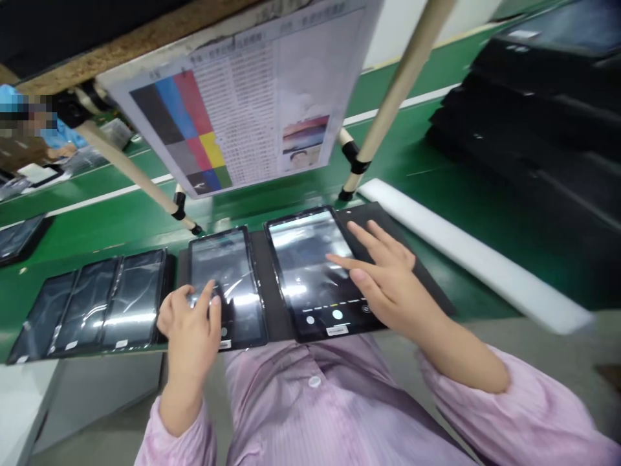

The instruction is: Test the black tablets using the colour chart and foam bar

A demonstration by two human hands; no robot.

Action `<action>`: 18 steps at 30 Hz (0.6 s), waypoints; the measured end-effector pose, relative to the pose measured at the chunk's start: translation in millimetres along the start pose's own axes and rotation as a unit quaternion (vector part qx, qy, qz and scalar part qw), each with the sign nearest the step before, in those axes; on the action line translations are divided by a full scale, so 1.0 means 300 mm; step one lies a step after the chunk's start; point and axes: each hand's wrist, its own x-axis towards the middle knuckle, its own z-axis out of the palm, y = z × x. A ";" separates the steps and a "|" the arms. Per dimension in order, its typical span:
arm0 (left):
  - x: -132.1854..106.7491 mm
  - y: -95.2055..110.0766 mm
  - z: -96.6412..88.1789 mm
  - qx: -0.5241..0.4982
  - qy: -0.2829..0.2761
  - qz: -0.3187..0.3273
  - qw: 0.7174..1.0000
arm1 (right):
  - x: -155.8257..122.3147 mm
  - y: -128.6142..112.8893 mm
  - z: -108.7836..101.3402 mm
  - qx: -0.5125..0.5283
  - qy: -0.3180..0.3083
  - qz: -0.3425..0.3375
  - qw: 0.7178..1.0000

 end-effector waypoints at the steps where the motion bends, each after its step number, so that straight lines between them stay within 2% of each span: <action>1: -0.005 0.000 0.002 -0.011 0.020 0.000 1.000 | -0.006 0.001 -0.005 -0.009 0.004 0.008 1.000; 4: -0.022 0.010 -0.001 -0.041 0.045 0.009 0.998 | -0.013 0.010 -0.018 -0.034 0.017 0.021 0.999; 11: -0.037 0.050 0.006 -0.054 0.024 0.049 0.997 | -0.010 0.021 0.003 -0.058 0.032 0.011 0.998; 18: -0.014 0.085 0.001 -0.035 -0.009 0.076 0.996 | -0.013 0.030 -0.003 -0.032 0.110 -0.014 0.993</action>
